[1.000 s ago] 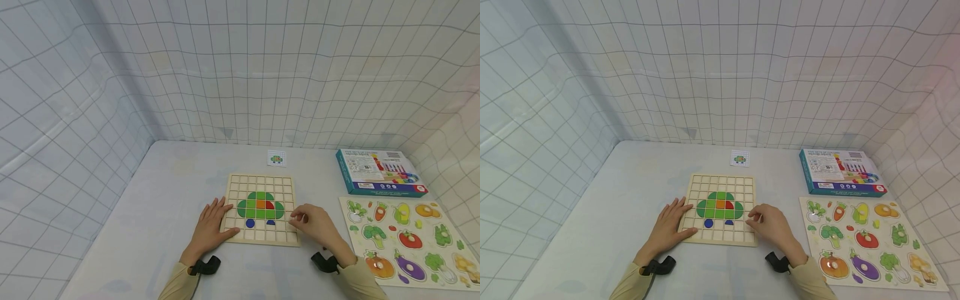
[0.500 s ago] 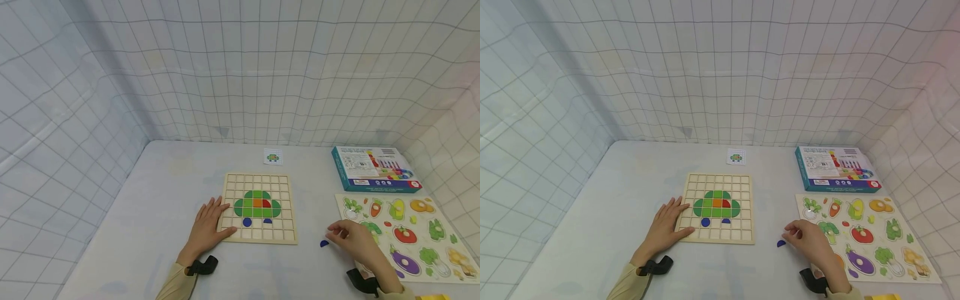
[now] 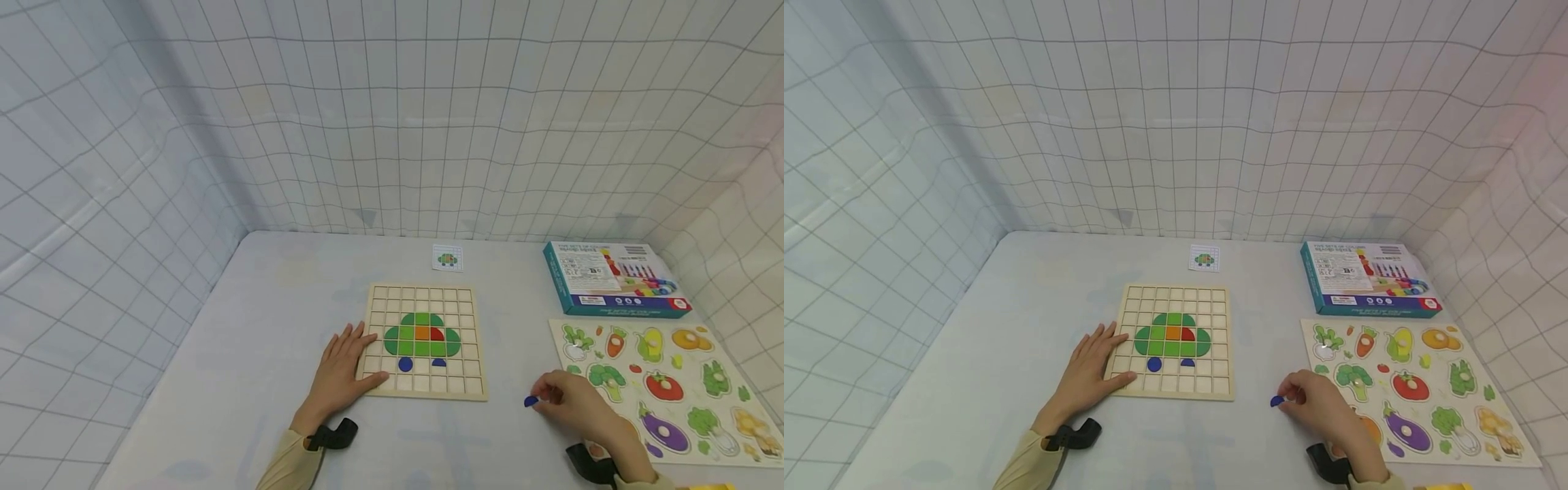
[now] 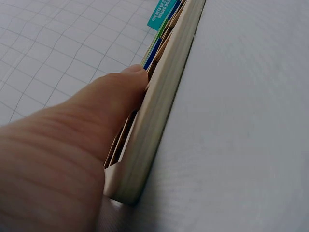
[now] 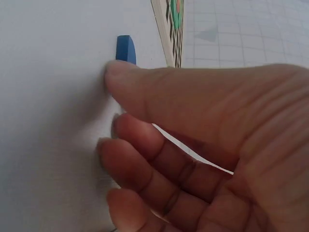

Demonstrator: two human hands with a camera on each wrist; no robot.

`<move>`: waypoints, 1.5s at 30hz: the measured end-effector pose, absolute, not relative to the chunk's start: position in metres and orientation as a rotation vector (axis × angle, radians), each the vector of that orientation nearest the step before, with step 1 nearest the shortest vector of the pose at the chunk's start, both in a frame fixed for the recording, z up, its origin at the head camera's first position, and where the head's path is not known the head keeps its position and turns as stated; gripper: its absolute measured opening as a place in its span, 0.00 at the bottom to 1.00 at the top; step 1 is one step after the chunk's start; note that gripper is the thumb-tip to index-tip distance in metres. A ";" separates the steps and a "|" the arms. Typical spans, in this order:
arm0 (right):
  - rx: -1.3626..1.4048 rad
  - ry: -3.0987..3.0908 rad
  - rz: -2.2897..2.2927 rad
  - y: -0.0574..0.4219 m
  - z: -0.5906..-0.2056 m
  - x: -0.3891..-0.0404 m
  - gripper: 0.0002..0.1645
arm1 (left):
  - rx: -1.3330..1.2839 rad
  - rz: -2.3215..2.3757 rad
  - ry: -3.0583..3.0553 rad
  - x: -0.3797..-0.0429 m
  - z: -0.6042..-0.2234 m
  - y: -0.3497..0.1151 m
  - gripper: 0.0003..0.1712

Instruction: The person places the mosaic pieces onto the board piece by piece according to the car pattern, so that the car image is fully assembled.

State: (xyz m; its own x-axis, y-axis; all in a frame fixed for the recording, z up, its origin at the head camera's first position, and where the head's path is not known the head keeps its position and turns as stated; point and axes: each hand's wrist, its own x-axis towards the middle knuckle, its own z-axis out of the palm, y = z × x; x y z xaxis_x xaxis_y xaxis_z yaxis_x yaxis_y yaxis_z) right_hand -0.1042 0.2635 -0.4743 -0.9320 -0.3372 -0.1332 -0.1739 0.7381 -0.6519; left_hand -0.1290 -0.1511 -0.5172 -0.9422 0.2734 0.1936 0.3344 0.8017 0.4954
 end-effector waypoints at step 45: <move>-0.729 2.760 -1.115 0.227 -0.481 -0.115 0.10 | -0.493 -0.800 -2.873 -0.128 -0.516 -0.151 0.45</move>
